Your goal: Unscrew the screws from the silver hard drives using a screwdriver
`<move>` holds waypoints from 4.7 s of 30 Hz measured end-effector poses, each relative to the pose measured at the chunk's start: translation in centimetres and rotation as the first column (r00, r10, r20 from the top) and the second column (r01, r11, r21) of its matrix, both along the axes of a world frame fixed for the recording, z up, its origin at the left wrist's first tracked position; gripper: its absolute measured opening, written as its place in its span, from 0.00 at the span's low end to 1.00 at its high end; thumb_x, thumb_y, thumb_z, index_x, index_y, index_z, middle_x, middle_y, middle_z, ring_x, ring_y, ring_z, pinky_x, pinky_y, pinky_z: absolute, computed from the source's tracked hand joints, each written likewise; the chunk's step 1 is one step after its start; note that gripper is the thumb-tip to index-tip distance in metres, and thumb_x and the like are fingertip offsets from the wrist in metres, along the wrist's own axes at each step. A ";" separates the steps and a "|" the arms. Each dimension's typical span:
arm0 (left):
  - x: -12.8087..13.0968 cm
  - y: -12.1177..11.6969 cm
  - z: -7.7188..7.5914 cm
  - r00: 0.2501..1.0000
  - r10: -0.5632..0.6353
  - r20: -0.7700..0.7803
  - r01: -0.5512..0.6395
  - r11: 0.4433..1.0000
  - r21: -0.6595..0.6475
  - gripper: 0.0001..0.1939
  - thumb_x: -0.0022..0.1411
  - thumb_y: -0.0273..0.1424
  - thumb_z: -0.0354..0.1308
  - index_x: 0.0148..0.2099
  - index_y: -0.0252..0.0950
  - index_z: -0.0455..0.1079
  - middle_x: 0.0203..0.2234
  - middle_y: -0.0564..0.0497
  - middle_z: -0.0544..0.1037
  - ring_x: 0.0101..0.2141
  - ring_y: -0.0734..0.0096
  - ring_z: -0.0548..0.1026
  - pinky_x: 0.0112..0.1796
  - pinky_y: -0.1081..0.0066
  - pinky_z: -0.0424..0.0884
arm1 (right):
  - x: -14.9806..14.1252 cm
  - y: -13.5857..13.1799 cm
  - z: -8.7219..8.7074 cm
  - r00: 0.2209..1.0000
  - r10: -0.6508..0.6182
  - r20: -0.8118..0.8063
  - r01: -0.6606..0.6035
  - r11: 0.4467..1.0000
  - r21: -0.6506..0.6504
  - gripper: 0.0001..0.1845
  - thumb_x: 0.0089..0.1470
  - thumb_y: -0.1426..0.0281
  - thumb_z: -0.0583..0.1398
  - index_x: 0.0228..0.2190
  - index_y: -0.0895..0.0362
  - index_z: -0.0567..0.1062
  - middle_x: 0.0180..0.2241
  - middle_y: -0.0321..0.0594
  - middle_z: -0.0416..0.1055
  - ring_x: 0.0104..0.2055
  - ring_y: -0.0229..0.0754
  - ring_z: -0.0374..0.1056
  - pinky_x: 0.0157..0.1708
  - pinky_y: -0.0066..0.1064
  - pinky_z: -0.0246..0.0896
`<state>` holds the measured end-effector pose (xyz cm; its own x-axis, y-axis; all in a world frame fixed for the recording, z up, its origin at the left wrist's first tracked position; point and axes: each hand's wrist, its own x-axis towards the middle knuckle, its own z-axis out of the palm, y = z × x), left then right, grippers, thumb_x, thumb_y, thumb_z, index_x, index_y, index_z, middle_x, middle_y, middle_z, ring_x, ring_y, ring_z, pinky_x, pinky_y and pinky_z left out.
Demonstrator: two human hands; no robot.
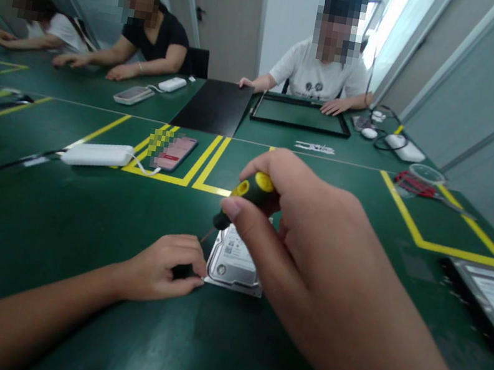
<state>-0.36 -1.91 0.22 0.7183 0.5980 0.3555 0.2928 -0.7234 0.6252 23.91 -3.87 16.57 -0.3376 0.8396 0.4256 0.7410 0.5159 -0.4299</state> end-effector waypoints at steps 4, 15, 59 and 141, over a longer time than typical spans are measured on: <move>0.0 0.0 -0.1 1.000 -0.002 0.005 0.002 1.000 0.002 0.03 0.59 0.24 0.60 0.37 0.35 0.72 0.30 0.52 0.78 0.32 0.71 0.73 0.37 0.70 0.67 | 0.2 0.2 -0.5 1.000 0.007 0.007 -0.007 1.000 -0.017 0.13 0.59 0.58 0.58 0.40 0.53 0.74 0.34 0.38 0.73 0.29 0.38 0.67 0.24 0.30 0.59; -0.1 0.0 -0.2 1.000 0.021 0.008 -0.021 1.000 0.019 0.04 0.58 0.24 0.60 0.37 0.36 0.72 0.30 0.53 0.78 0.33 0.70 0.74 0.38 0.69 0.66 | -0.7 0.4 -1.9 0.985 0.172 -0.009 -0.168 0.954 -0.249 0.07 0.60 0.64 0.59 0.38 0.53 0.73 0.32 0.34 0.74 0.30 0.36 0.67 0.27 0.29 0.56; -0.4 0.6 -0.4 0.999 0.040 -0.013 -0.042 0.980 -0.194 0.06 0.58 0.31 0.64 0.38 0.35 0.74 0.29 0.53 0.78 0.31 0.72 0.77 0.37 0.72 0.71 | -1.4 0.9 -2.9 0.950 0.304 0.076 -0.278 0.930 -0.241 0.09 0.62 0.68 0.57 0.43 0.55 0.72 0.33 0.35 0.75 0.30 0.34 0.68 0.29 0.27 0.53; -0.3 1.2 0.0 0.998 -0.045 -0.051 0.030 0.963 -0.269 0.03 0.59 0.28 0.62 0.35 0.36 0.71 0.31 0.55 0.77 0.33 0.73 0.74 0.40 0.71 0.66 | -1.7 1.7 -3.9 0.938 0.345 0.027 -0.334 0.922 -0.196 0.10 0.62 0.68 0.58 0.45 0.54 0.73 0.37 0.33 0.73 0.34 0.32 0.67 0.36 0.27 0.59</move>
<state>-0.63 -0.74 0.24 0.7564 0.6380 0.1443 0.3090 -0.5430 0.7808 22.23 -2.21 12.63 -0.6364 0.7321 0.2431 0.5627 0.6561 -0.5029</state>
